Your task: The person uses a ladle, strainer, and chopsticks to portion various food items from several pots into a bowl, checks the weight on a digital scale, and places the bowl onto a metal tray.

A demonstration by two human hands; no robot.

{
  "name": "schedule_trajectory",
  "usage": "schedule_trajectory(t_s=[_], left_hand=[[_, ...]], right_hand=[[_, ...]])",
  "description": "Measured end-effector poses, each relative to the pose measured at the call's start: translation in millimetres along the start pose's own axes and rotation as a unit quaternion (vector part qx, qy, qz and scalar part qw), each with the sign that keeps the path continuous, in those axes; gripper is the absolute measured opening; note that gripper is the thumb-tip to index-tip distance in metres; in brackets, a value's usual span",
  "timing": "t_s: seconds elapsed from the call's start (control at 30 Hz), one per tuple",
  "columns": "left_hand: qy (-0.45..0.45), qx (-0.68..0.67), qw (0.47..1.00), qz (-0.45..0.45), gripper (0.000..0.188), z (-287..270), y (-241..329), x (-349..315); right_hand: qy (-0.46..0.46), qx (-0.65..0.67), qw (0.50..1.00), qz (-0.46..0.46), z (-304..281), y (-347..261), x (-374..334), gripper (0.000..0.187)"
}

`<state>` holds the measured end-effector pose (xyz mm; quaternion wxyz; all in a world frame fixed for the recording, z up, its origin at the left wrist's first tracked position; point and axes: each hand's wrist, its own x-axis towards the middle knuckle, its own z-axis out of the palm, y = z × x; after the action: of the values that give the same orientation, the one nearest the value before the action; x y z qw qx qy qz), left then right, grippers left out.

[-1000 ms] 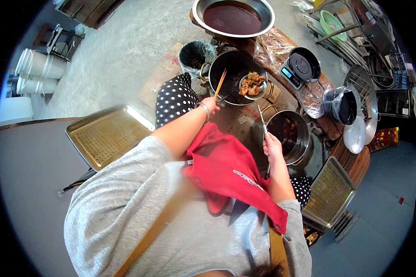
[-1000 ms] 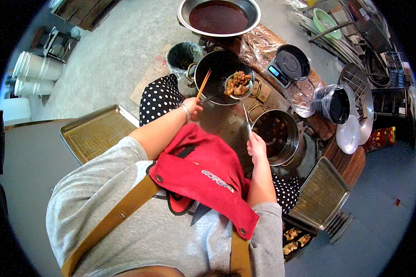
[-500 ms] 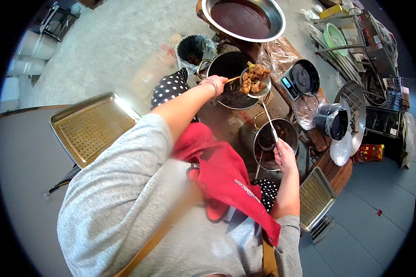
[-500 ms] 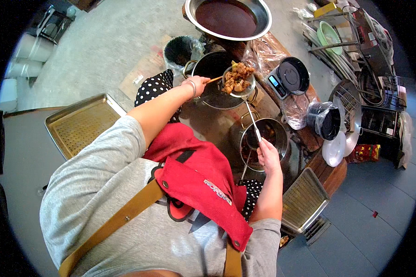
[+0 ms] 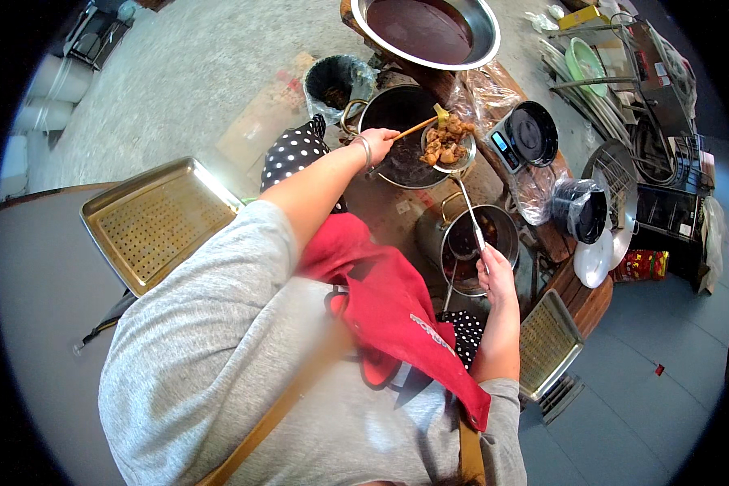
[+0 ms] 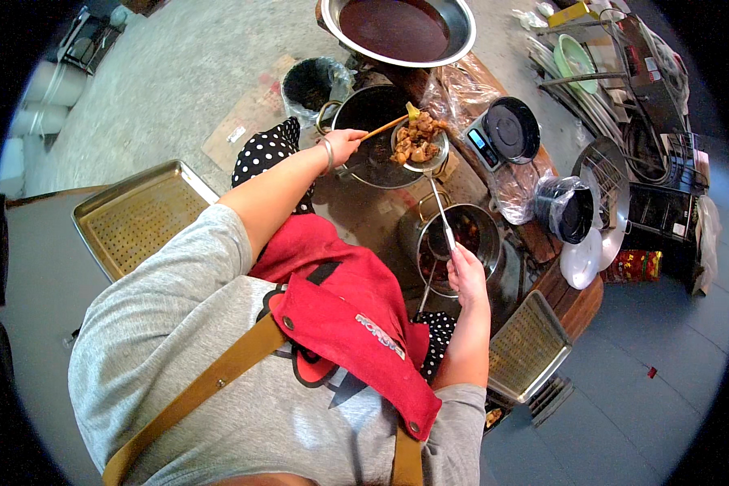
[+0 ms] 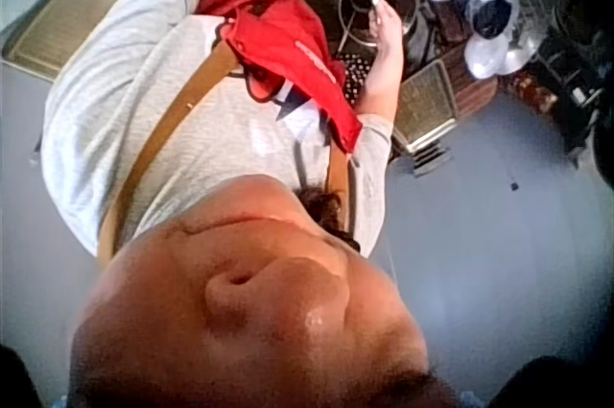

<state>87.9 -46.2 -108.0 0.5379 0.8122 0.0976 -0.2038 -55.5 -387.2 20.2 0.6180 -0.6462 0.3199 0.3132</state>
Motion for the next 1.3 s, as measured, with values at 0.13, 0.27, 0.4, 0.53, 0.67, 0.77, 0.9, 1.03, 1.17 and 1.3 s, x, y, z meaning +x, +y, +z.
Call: schedule_trajectory(t_s=[0.13,0.27,0.4,0.53,0.67,0.77,0.9,1.03,1.17,1.3], left_hand=[[-0.038,-0.094,0.993,-0.056,0.034,-2,6,-3],[-0.051,-0.137,0.988,-0.053,0.033,-5,2,1],[-0.072,-0.178,0.98,-0.049,0.033,-5,-4,8],[-0.121,-0.232,0.96,-0.096,0.034,-11,4,2],[-0.137,-0.277,0.945,-0.111,0.035,-16,8,-1],[-0.151,-0.275,0.944,-0.106,0.035,-16,8,-2],[-0.168,-0.244,0.952,-0.073,0.034,-10,0,3],[-0.134,-0.152,0.978,-0.049,0.033,-6,18,-16],[-0.133,-0.151,0.979,-0.009,0.034,-2,4,-10],[-0.086,-0.164,0.983,-0.008,0.03,-6,20,-26]], right_hand=[[0.006,-0.012,1.0,-0.015,-1,-3,-5,0.033],[0.012,-0.018,1.0,-0.018,-1,-10,-9,0.033],[0.0,-0.022,1.0,-0.018,-4,-10,-7,0.033],[0.009,-0.017,1.0,-0.016,-4,-5,-8,0.033],[0.003,-0.007,1.0,-0.016,-3,-3,-7,0.032],[0.005,-0.005,1.0,-0.014,-3,-1,-5,0.032],[0.011,-0.001,1.0,-0.008,-1,1,-2,0.031],[0.013,0.016,1.0,-0.002,1,8,-1,0.031],[-0.005,0.03,0.999,-0.01,2,16,4,0.03],[-0.002,0.049,0.999,-0.015,7,29,6,0.029]])
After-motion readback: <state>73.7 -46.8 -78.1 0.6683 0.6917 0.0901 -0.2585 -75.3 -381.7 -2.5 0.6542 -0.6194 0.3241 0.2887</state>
